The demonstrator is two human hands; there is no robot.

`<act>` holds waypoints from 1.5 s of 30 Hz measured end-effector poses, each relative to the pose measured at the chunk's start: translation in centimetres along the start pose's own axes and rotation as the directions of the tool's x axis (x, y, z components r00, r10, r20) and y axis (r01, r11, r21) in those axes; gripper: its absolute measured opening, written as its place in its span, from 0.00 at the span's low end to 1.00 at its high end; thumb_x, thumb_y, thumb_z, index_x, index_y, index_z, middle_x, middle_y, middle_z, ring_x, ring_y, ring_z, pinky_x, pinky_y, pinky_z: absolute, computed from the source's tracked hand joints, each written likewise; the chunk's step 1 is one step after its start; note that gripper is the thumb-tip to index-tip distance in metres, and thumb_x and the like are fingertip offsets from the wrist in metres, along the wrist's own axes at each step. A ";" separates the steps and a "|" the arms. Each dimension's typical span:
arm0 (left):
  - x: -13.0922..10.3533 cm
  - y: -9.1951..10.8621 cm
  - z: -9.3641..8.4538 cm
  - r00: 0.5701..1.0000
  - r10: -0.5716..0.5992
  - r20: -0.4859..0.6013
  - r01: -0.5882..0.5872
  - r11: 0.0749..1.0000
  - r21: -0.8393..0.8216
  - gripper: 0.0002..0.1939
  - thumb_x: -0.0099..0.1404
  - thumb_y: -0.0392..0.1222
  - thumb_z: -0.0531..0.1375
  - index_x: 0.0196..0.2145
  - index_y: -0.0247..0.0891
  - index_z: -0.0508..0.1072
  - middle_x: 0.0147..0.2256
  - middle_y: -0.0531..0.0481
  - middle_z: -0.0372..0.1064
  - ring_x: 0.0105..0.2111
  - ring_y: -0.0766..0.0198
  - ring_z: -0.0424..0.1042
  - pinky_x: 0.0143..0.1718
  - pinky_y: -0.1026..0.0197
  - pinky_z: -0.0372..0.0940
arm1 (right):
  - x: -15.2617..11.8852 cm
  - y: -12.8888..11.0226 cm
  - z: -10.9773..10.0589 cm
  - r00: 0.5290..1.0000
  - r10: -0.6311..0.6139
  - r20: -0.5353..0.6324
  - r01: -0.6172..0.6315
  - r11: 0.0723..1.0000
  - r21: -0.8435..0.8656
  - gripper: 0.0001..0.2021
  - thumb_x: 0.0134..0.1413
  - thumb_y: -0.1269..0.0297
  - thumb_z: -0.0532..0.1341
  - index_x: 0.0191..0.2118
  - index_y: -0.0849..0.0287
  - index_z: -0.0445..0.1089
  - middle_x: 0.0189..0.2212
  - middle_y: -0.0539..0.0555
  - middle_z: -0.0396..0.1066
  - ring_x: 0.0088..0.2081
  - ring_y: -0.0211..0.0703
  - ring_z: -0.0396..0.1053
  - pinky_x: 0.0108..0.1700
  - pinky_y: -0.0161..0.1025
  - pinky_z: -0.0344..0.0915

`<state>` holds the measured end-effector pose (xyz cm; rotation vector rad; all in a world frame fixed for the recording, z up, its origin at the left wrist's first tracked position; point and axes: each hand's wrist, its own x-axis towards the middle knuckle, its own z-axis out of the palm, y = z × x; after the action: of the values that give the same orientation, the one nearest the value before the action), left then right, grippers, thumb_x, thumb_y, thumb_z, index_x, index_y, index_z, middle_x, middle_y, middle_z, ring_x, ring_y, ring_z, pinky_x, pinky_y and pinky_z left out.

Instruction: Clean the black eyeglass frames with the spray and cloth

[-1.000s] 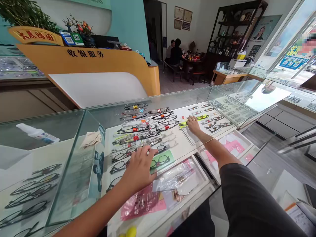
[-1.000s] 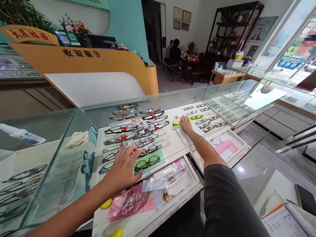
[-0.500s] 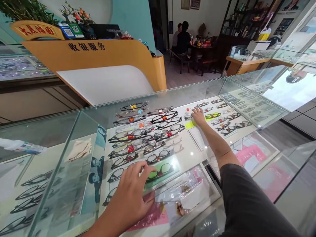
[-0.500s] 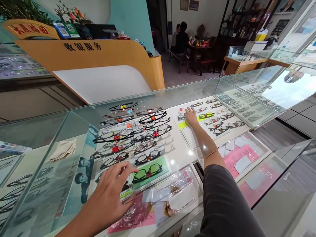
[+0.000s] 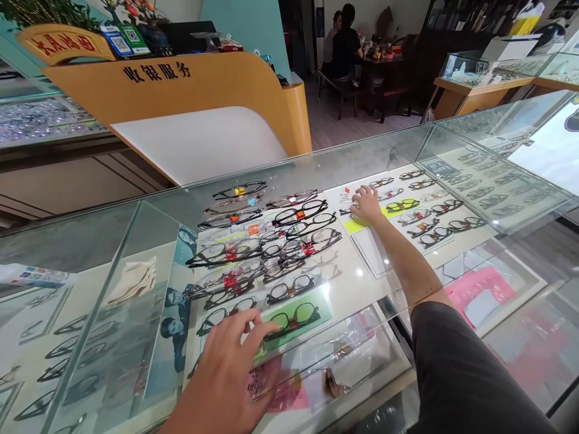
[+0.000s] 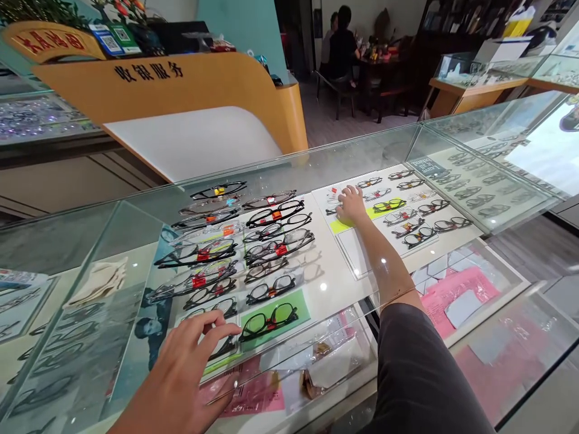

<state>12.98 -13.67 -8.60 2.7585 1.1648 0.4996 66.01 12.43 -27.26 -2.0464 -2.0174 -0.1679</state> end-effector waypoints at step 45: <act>-0.2 0.3 -0.1 0.999 -0.034 0.018 0.035 0.999 -0.019 0.19 0.72 0.45 0.64 0.59 0.46 0.73 0.59 0.37 0.71 0.57 0.44 0.74 0.59 0.44 0.71 | 2.3 -3.3 1.5 0.978 0.202 0.044 -0.204 0.977 0.059 0.28 0.76 0.46 0.53 0.54 0.60 0.85 0.52 0.75 0.84 0.63 0.77 0.70 0.76 0.77 0.48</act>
<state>13.00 -14.01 -8.50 2.7161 1.1953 0.4795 62.68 15.08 -27.75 -2.2136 -1.7944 -0.0251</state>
